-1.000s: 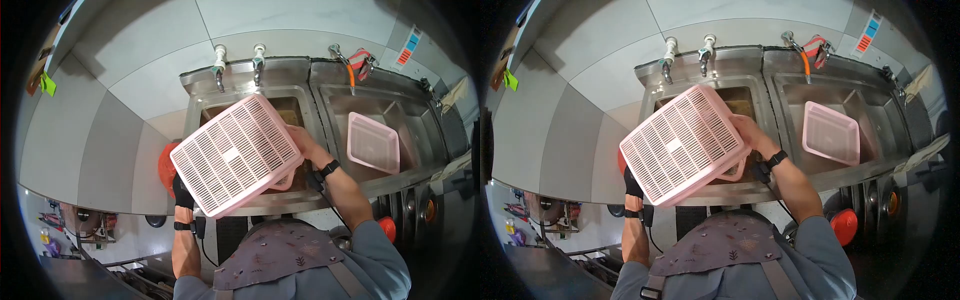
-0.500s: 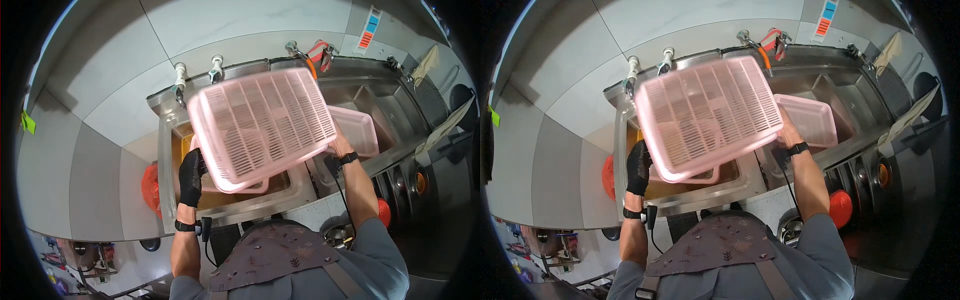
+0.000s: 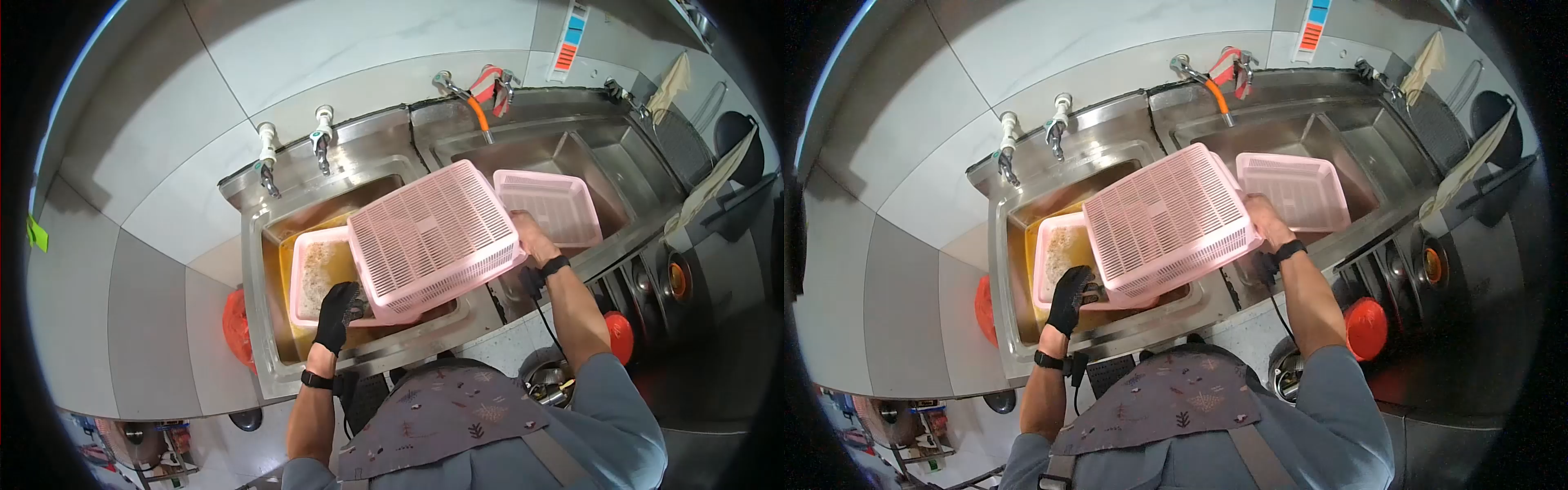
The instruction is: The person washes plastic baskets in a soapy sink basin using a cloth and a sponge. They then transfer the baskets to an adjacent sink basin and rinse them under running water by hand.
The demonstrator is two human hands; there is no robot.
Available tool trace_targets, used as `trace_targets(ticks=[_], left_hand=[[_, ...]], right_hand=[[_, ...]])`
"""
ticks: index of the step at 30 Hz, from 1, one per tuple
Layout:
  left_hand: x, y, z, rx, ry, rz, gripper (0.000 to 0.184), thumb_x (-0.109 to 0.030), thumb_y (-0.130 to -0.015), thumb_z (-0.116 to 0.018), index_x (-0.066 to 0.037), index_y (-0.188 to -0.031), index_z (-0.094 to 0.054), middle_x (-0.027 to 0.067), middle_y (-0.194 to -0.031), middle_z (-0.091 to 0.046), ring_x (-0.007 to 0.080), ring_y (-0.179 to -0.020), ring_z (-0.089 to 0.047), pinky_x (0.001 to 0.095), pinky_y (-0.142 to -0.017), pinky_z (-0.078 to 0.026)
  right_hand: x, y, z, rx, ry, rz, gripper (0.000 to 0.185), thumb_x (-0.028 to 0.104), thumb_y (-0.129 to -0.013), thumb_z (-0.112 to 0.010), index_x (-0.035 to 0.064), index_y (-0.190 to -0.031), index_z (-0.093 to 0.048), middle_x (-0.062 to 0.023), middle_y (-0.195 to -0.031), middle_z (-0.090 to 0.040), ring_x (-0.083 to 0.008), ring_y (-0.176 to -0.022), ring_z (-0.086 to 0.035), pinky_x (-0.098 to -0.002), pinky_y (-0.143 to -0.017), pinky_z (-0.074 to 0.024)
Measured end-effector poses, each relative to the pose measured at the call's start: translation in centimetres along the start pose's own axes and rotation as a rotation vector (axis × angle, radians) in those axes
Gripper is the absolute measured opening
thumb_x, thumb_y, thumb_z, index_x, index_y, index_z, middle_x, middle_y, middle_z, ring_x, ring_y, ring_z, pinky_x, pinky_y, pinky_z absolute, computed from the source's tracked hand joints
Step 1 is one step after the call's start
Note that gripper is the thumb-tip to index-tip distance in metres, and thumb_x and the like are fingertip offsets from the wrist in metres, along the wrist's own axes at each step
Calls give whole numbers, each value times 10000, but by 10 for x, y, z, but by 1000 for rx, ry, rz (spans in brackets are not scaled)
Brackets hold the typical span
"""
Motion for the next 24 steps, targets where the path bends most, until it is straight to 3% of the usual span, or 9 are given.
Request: trace_targets(ticks=[1, 2, 3, 5, 6, 11, 13, 17, 24], left_hand=[[-11, 1, -10, -4, -2, 33, 348, -314, -1037, -603, -58, -1273, -614, 103, -1088, -689, 237, -898, -711, 391, -793, -607], [-21, 8, -20, -27, 70, 147, 354, -288, -1028, -623, -27, -1266, -648, 58, -1090, -684, 146, -987, -660, 287, -851, -544], [-21, 5, -20, -17, 65, 150, 354, -288, -1028, -623, -27, -1266, -648, 58, -1090, -684, 146, -987, -660, 287, -851, -544], [-18, -3, -22, 53, -22, -96, 357, -275, -1053, -582, -30, -1307, -631, 71, -1182, -668, 165, -1064, -658, 308, -891, -558], [-46, 5, -38, -20, 182, 126, 361, -251, -1077, -529, -21, -1341, -618, 83, -1270, -646, 181, -1122, -651, 331, -946, -553], [-59, -17, -32, 45, -72, -238, 345, -187, -1055, -543, -23, -1348, -620, 81, -1273, -659, 177, -1124, -657, 342, -926, -561], [-71, -13, -40, 89, 96, -127, 317, -178, -1035, -565, -14, -1293, -649, 78, -1215, -684, 165, -1067, -670, 317, -897, -560], [-56, -32, -33, 79, 82, -15, 295, -182, -1012, -596, -8, -1238, -671, 73, -1129, -710, 165, -1005, -684, 305, -863, -560], [-31, -57, -31, 327, -71, -107, 254, -173, -995, -606, -4, -1149, -716, 63, -1070, -724, 158, -936, -685, 285, -817, -549]], right_hand=[[8, 6, -5, -8, -4, 2, 440, 239, -1066, -558, -180, -1173, -641, -187, -1005, -729, -226, -804, -697, -395, -702, -565], [16, 13, -11, 2, -42, -18, 453, 249, -1067, -560, -181, -1188, -636, -187, -1010, -730, -226, -810, -699, -396, -710, -570], [22, 19, -16, 9, -81, -38, 466, 259, -1067, -563, -182, -1202, -631, -187, -1016, -731, -227, -815, -701, -398, -717, -574], [31, 22, -13, 31, -157, 15, 492, 284, -1063, -579, -179, -1222, -626, -193, -1055, -729, -235, -859, -704, -395, -757, -581], [45, 32, -11, -29, -167, 52, 489, 285, -1063, -580, -174, -1225, -630, -192, -1074, -728, -238, -886, -702, -392, -780, -583], [113, 73, 16, -151, -360, 206, 455, 254, -1086, -531, -132, -1322, -583, -190, -1211, -707, -258, -1019, -702, -374, -900, -587], [116, 67, 54, -99, -409, 322, 488, 293, -1087, -537, -125, -1338, -568, -186, -1244, -696, -251, -1073, -688, -360, -935, -575], [126, 106, 111, -371, -536, 481, 471, 289, -1083, -546, -113, -1326, -569, -183, -1258, -689, -247, -1091, -681, -353, -963, -559], [156, 184, 153, -517, -302, 645, 404, 251, -1083, -552, -100, -1277, -603, -149, -1095, -738, -170, -890, -721, -310, -794, -599]])
Point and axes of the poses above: each hand's wrist, its own y-axis away from the middle knuckle, its own z-axis out of the back of the hand, x = y × z, the point moved 1 cm from there along -y, towards the middle knuckle
